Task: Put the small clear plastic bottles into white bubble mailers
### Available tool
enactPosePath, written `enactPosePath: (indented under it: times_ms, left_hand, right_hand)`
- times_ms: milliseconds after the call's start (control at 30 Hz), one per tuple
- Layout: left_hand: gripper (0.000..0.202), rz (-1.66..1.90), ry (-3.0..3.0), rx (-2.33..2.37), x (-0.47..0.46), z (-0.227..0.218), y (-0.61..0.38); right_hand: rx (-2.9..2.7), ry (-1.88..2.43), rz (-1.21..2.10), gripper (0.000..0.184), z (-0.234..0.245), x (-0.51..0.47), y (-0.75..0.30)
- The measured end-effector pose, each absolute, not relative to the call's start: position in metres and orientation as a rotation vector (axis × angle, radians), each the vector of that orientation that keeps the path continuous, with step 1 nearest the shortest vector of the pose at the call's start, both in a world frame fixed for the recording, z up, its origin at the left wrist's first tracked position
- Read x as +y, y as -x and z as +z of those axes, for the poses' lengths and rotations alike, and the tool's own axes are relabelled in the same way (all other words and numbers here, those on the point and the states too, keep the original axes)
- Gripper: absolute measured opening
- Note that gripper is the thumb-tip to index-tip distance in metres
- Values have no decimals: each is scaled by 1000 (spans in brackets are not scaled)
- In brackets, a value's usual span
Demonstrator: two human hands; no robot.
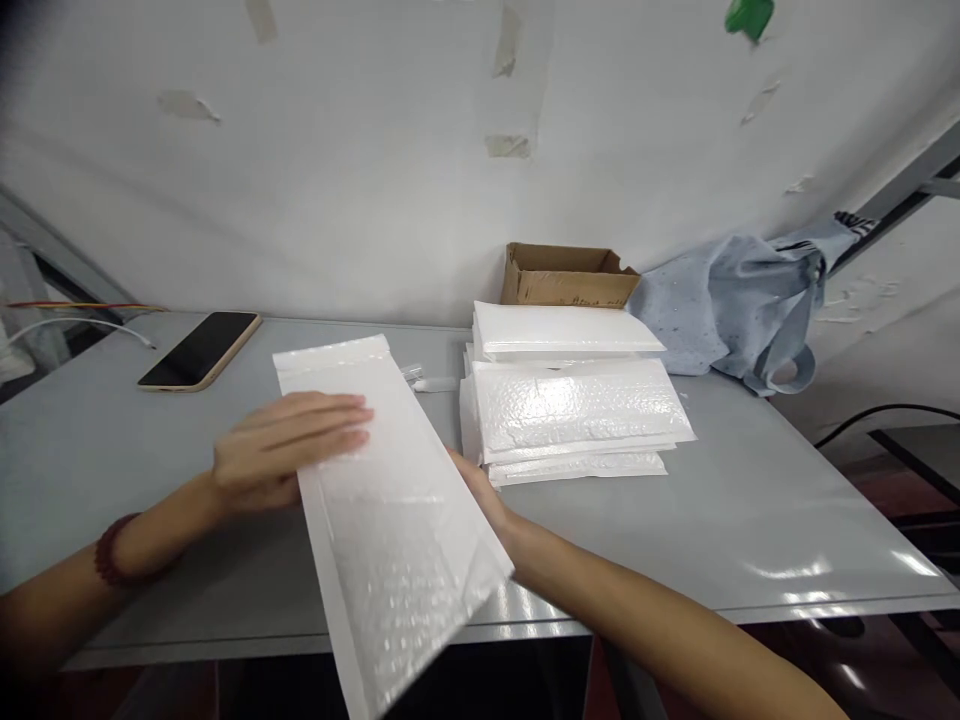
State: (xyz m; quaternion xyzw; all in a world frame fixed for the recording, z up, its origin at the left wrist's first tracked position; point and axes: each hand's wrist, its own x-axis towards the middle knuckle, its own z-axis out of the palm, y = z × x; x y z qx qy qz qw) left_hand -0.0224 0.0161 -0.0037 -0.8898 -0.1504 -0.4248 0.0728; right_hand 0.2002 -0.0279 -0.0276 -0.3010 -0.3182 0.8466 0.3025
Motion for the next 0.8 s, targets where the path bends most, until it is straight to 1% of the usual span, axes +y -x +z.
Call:
enactPosePath:
  times_ms: [67,100,200,233,300,367,433,500,567,633,700,800]
  left_hand:
    - [28,-1102,2739,-330,6,-1,16]
    - [27,-1044,2754,-294,2,0,14]
    - [27,-968,2758,-238,-3,-1,12]
    - [28,-961,2765,-228,-3,-1,11]
    - [33,-957,2840,-260,-3,-2,11]
    - [39,-989,2965,-398,-1,-3,12]
    - [42,-1129,3007,-650,6,-2,16]
    - [43,-1353,2902,-968,14,1,22]
    - [39,-1544,2804,-1324,22,7,28]
    - [32,-1660,2784,-1737,25,15,31]
    - [25,-1630,2856,-2185,26,22,32]
    - [28,-1365,3141,-2725,23,26,30]
  right_hand:
    - [-726,793,2260,39,-23,-28,-203]
    - [-658,785,2269,41,-21,-28,-204]
    - [-530,778,2287,54,-18,-30,-206]
    - [-525,787,2284,54,-18,-31,-205]
    - [-576,827,2273,45,-20,-32,-205]
    - [-669,879,2264,35,-22,-32,-204]
    - [-735,912,2256,29,-24,-33,-203]
    - [-763,928,2265,23,-25,-34,-203]
    - [-796,934,2298,20,-24,-35,-203]
    - [-837,920,2335,18,-22,-36,-204]
    - [-867,896,2360,16,-20,-36,-204]
    - [-914,927,2398,19,-17,-34,-205]
